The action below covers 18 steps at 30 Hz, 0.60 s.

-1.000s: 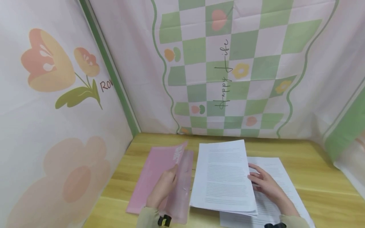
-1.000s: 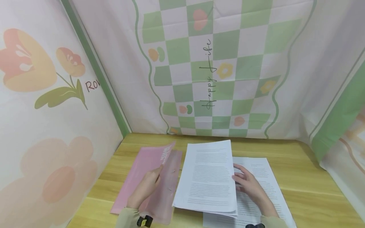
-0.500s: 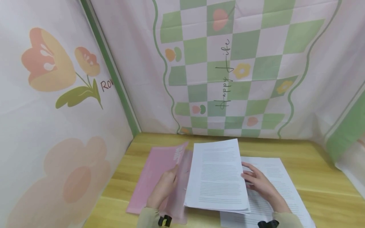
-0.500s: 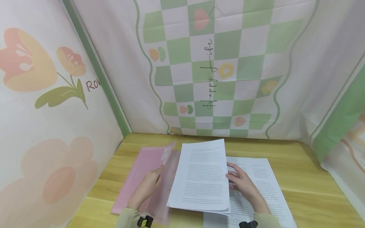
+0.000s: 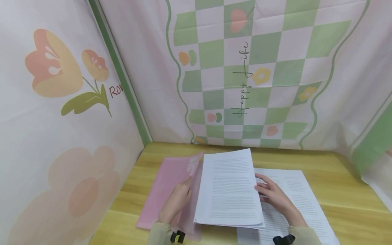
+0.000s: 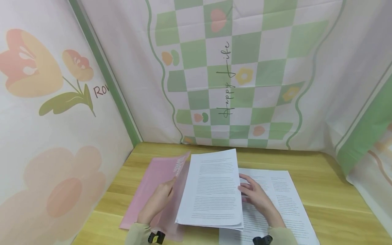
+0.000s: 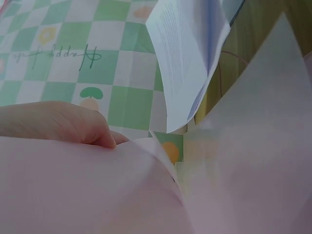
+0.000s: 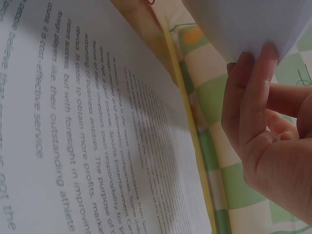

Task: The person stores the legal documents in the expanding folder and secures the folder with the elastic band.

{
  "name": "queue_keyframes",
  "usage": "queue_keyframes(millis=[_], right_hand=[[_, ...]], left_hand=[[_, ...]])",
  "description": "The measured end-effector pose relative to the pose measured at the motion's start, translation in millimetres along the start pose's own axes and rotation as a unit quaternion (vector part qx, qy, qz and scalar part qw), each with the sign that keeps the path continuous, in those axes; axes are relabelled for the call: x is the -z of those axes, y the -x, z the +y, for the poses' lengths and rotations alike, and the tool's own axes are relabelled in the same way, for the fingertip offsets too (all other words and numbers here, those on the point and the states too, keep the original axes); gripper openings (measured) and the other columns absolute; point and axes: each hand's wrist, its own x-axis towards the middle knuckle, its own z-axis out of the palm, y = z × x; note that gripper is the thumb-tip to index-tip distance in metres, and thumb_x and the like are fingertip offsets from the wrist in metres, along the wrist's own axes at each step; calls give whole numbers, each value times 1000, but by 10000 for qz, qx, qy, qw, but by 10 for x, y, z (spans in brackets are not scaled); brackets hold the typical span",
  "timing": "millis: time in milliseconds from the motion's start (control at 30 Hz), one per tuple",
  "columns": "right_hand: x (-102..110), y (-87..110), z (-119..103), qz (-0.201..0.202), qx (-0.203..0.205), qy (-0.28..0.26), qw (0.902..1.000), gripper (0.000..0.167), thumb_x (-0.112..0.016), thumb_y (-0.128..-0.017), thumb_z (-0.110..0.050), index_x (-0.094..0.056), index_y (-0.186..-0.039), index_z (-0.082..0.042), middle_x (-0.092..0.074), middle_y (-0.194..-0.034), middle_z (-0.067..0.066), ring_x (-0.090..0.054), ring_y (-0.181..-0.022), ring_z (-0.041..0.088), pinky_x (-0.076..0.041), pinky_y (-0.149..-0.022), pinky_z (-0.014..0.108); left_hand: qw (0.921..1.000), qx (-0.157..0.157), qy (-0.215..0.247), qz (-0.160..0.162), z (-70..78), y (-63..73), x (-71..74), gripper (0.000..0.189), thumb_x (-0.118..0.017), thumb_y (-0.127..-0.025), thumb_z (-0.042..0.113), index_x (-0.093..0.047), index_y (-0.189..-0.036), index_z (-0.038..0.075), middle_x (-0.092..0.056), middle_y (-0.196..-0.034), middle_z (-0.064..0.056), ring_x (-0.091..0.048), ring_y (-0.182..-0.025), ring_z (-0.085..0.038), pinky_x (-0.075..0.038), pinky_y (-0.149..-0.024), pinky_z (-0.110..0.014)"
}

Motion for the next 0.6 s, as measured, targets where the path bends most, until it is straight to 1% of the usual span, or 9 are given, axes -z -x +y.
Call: queue_keyframes(millis=[133,200,267,367,433,500,600], right_hand=[[-17,-7,-13,-45,70,50,10000,67,-53,-102,-21,-18,-156,-2,-58,-134,28,-66,-98,9,-58,-79,29],[-30,-17,-20,-11,15,0,10000,67,-54,-101,-22,-20,-156,-4,-59,-133,26,-67,-97,8,-58,-79,29],[-40,-30,-14,-58,45,7,10000,67,-53,-102,-21,-19,-156,-3,-58,-134,27,-66,-98,9,-58,-79,29],[-69,-45,-7,-61,7,-44,10000,67,-54,-101,-21,-20,-156,-4,-57,-135,28,-67,-100,10,-58,-80,29],[-86,-52,3,-107,45,-31,9999,67,-53,-102,-21,-19,-156,-3,-54,-137,30,-66,-101,11,-58,-80,29],[-102,-57,7,-103,41,-60,9999,66,-53,-102,-21,-20,-156,-3,-53,-139,30,-66,-102,11,-58,-80,28],[-128,-56,10,-112,53,-80,9999,65,-52,-102,-20,-19,-156,-3,-53,-139,31,-66,-102,11,-57,-80,28]], left_hand=[[10000,-19,43,66,5,0,-12,42,-49,-97,-2,-48,-138,-12,-64,-125,-30,-71,-103,-32,-62,-80,-33],[10000,-4,50,78,9,-2,-14,42,-48,-97,-2,-49,-138,-11,-64,-127,-29,-70,-105,-32,-62,-80,-34],[10000,-12,28,79,10,-5,-15,42,-48,-97,-2,-49,-138,-11,-64,-127,-29,-71,-103,-31,-62,-78,-32],[10000,9,-33,44,13,-9,-9,42,-48,-97,-1,-49,-138,-11,-64,-125,-28,-72,-96,-28,-60,-72,-26],[10000,35,-47,4,12,-10,-7,42,-47,-97,-2,-48,-138,-11,-64,-125,-29,-71,-89,-25,-57,-67,-22],[10000,51,-31,-10,13,-11,-5,43,-47,-97,-1,-48,-139,-11,-64,-126,-28,-71,-88,-24,-55,-65,-21],[10000,38,-8,1,17,-9,-7,42,-47,-98,-2,-49,-139,-11,-64,-126,-28,-71,-90,-25,-56,-67,-21]])
